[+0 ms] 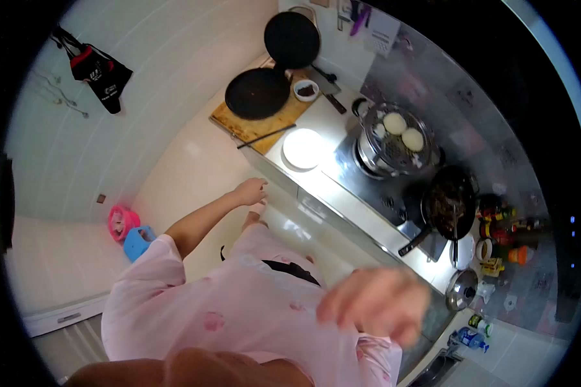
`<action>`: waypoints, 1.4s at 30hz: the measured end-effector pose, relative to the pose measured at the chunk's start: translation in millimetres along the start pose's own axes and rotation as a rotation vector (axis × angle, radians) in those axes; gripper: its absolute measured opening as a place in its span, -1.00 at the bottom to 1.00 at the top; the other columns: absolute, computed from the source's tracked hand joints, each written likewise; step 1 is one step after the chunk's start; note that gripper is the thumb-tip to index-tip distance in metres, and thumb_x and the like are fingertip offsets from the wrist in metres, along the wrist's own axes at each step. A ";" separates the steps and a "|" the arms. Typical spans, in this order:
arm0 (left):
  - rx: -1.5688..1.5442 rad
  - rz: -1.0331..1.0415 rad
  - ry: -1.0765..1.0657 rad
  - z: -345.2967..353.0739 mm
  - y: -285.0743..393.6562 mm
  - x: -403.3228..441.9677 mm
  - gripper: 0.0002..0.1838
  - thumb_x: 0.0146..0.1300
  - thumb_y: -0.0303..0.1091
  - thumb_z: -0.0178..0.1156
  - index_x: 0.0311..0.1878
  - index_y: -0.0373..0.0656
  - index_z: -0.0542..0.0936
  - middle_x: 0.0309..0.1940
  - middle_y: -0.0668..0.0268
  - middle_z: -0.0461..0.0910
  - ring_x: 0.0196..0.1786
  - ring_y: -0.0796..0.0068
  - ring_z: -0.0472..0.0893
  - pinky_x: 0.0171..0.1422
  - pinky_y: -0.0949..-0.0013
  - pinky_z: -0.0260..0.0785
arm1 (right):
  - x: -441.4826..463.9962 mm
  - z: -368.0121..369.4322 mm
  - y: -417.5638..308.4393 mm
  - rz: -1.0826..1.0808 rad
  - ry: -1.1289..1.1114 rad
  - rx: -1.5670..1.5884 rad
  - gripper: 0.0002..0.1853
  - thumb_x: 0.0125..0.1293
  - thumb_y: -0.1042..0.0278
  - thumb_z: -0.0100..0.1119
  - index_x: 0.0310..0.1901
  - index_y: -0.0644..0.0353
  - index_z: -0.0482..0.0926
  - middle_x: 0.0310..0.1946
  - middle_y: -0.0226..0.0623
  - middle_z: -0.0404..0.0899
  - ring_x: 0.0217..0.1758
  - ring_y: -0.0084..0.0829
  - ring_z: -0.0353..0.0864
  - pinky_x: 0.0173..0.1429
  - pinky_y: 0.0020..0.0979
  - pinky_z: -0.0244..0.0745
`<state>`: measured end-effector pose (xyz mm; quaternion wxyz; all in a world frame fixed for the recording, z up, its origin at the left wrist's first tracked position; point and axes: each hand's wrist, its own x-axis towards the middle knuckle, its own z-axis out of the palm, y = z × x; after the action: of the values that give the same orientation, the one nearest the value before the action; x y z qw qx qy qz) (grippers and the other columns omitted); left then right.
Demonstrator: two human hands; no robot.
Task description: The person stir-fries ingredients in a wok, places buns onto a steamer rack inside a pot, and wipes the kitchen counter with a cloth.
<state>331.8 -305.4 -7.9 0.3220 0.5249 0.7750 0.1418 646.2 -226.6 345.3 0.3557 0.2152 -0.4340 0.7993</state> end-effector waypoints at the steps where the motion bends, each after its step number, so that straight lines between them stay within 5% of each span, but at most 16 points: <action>1: 0.011 0.022 0.044 -10.6 -18.9 15.8 -0.57 0.15 -0.29 0.20 0.09 -0.23 0.54 -0.09 -0.02 0.61 -0.01 0.03 0.59 0.08 0.10 0.44 | 17.4 16.8 -3.5 -0.045 0.045 0.074 -0.79 0.23 0.40 0.24 -0.21 0.37 0.52 -0.37 -0.12 0.55 -0.40 -0.21 0.62 -0.36 -0.21 0.61; 5: -0.143 0.131 0.133 -98.7 -57.8 36.9 -0.57 0.16 -0.30 0.20 0.10 -0.24 0.55 -0.22 0.03 0.64 -0.15 0.09 0.63 -0.03 0.20 0.48 | 129.8 54.1 59.4 -0.383 -0.256 0.000 -0.90 0.33 0.53 0.15 -0.14 0.29 0.55 -0.14 -0.19 0.55 -0.16 -0.39 0.57 0.00 -0.45 0.50; 11: -0.240 0.353 0.348 -260.9 -89.8 88.8 -0.83 0.24 -0.37 0.11 -0.24 -0.27 0.59 -0.44 0.13 0.61 -0.34 0.22 0.63 -0.19 0.25 0.46 | 265.2 64.6 179.3 -1.254 -0.155 -0.147 -0.88 0.20 0.63 0.16 -0.23 0.27 0.51 -0.29 -0.34 0.52 -0.29 -0.45 0.51 -0.23 -0.46 0.47; 14: -0.224 0.492 0.621 -382.4 -26.7 126.7 -0.83 0.28 -0.45 -0.06 -0.39 -0.21 0.51 -0.53 0.13 0.55 -0.43 0.10 0.57 -0.31 0.17 0.37 | 244.8 58.5 194.5 -0.898 0.168 -0.406 -0.79 0.23 0.41 0.24 -0.22 0.21 0.39 -0.46 -0.35 0.45 -0.48 -0.48 0.43 -0.37 -0.45 0.37; 17: -0.397 0.709 0.866 -485.9 42.2 198.5 -0.84 0.29 -0.36 0.06 -0.22 -0.25 0.54 -0.44 0.07 0.59 -0.34 0.06 0.61 -0.21 0.17 0.42 | 240.3 41.7 230.0 -0.508 0.333 -0.617 -0.70 0.38 0.05 0.12 -0.17 0.11 0.38 -0.54 -0.37 0.41 -0.59 -0.55 0.32 -0.59 -0.51 0.25; 18: -0.281 0.948 1.073 -517.1 58.9 231.7 -0.71 0.29 -0.27 0.19 -0.03 -0.25 0.53 -0.33 0.21 0.64 -0.28 0.32 0.61 -0.19 0.28 0.44 | 220.7 29.8 235.0 -0.323 0.307 -0.669 -0.64 0.44 -0.05 0.00 -0.12 0.12 0.33 -0.41 -0.14 0.49 -0.52 -0.42 0.45 -0.44 -0.41 0.39; 20: -0.060 0.872 1.232 -575.8 97.7 267.8 -0.65 0.27 -0.10 0.15 -0.02 -0.15 0.56 -0.25 0.12 0.65 -0.20 0.13 0.63 -0.09 0.13 0.45 | 190.9 11.3 247.5 -0.073 0.409 -0.664 -0.55 0.44 -0.02 0.00 -0.10 0.32 0.36 -0.41 -0.15 0.49 -0.46 -0.37 0.50 -0.37 -0.40 0.41; 21: -0.365 0.797 1.102 -598.8 117.0 292.9 -0.67 0.12 -0.21 0.29 -0.17 -0.28 0.62 -0.40 0.05 0.65 -0.30 0.14 0.64 -0.20 0.17 0.44 | 175.9 3.9 256.2 -0.051 0.531 -0.664 -0.56 0.44 0.03 0.02 -0.02 0.35 0.36 -0.44 -0.16 0.48 -0.44 -0.37 0.51 -0.34 -0.41 0.42; 22: -0.315 0.605 1.164 -612.8 139.7 280.6 -0.68 0.03 -0.25 0.31 -0.20 -0.29 0.61 -0.38 0.01 0.63 -0.27 0.07 0.63 -0.16 0.12 0.45 | 157.2 -2.9 260.4 -0.013 0.622 -0.696 -0.59 0.45 0.06 -0.01 -0.01 0.34 0.37 -0.47 -0.18 0.47 -0.45 -0.40 0.49 -0.33 -0.42 0.42; 26: -0.208 0.591 1.186 -646.1 162.5 326.1 -0.76 0.04 -0.26 0.29 -0.29 -0.23 0.70 -0.37 -0.04 0.66 -0.23 0.01 0.65 -0.09 0.12 0.47 | 109.7 -8.0 267.7 -0.072 1.053 -0.649 -0.64 0.45 0.11 -0.11 -0.03 0.30 0.40 -0.48 -0.23 0.45 -0.50 -0.50 0.41 -0.36 -0.47 0.38; 32: 0.084 0.958 1.224 -644.6 155.5 339.6 -0.80 0.21 -0.40 0.07 -0.20 -0.35 0.48 -0.29 -0.17 0.54 -0.12 -0.18 0.53 0.01 -0.04 0.37 | 67.7 -8.3 271.7 -0.196 1.339 -0.533 -0.71 0.46 0.18 -0.15 -0.02 0.19 0.47 -0.51 -0.34 0.37 -0.55 -0.55 0.30 -0.44 -0.54 0.20; 35: 0.591 0.843 1.401 -661.6 149.3 354.7 -0.80 0.22 -0.37 0.02 -0.25 -0.32 0.54 -0.38 -0.15 0.55 -0.16 -0.18 0.55 -0.04 -0.08 0.38 | 71.0 -16.0 271.4 -0.175 1.339 -0.543 -0.73 0.45 0.21 -0.11 -0.02 0.19 0.48 -0.52 -0.36 0.34 -0.55 -0.56 0.28 -0.45 -0.53 0.19; 36: 0.128 0.412 1.051 -673.4 172.9 330.3 -0.76 0.23 -0.33 0.03 -0.16 -0.27 0.57 -0.26 -0.17 0.56 -0.12 -0.19 0.54 -0.04 -0.05 0.40 | 76.5 -18.8 272.0 -0.172 1.329 -0.523 -0.74 0.44 0.23 -0.10 -0.02 0.20 0.47 -0.52 -0.36 0.35 -0.55 -0.56 0.29 -0.45 -0.52 0.21; 38: 0.026 0.554 1.191 -685.9 150.5 317.5 -0.59 0.33 0.05 0.00 -0.04 -0.06 0.59 -0.18 0.09 0.65 -0.18 0.03 0.64 -0.08 0.05 0.44 | 84.8 -31.6 274.2 -0.109 1.309 -0.558 -0.76 0.42 0.26 -0.07 -0.03 0.21 0.46 -0.51 -0.34 0.39 -0.53 -0.54 0.34 -0.43 -0.50 0.28; 40: 0.037 0.765 1.356 -635.0 159.7 207.2 -0.64 0.24 -0.08 0.22 -0.15 -0.23 0.58 -0.30 0.03 0.66 -0.28 -0.04 0.64 -0.14 0.07 0.45 | 95.1 -45.1 278.4 0.013 1.335 -0.540 -0.74 0.41 0.27 -0.04 0.02 0.23 0.46 -0.46 -0.31 0.46 -0.49 -0.53 0.41 -0.38 -0.49 0.36; 42: -0.265 1.106 1.186 -572.7 156.0 140.1 -0.75 0.36 -0.20 0.13 -0.17 -0.22 0.60 -0.37 0.19 0.68 -0.34 0.35 0.66 -0.23 0.32 0.46 | 103.3 -65.8 286.1 0.100 1.217 -0.641 -0.68 0.41 0.31 0.00 0.11 0.26 0.42 -0.20 -0.20 0.57 -0.16 -0.42 0.59 -0.11 -0.46 0.49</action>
<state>39.5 -47.1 460.9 -0.1983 0.6265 0.4227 0.6242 360.2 -237.4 223.1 0.5447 -0.4080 -0.3815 0.6255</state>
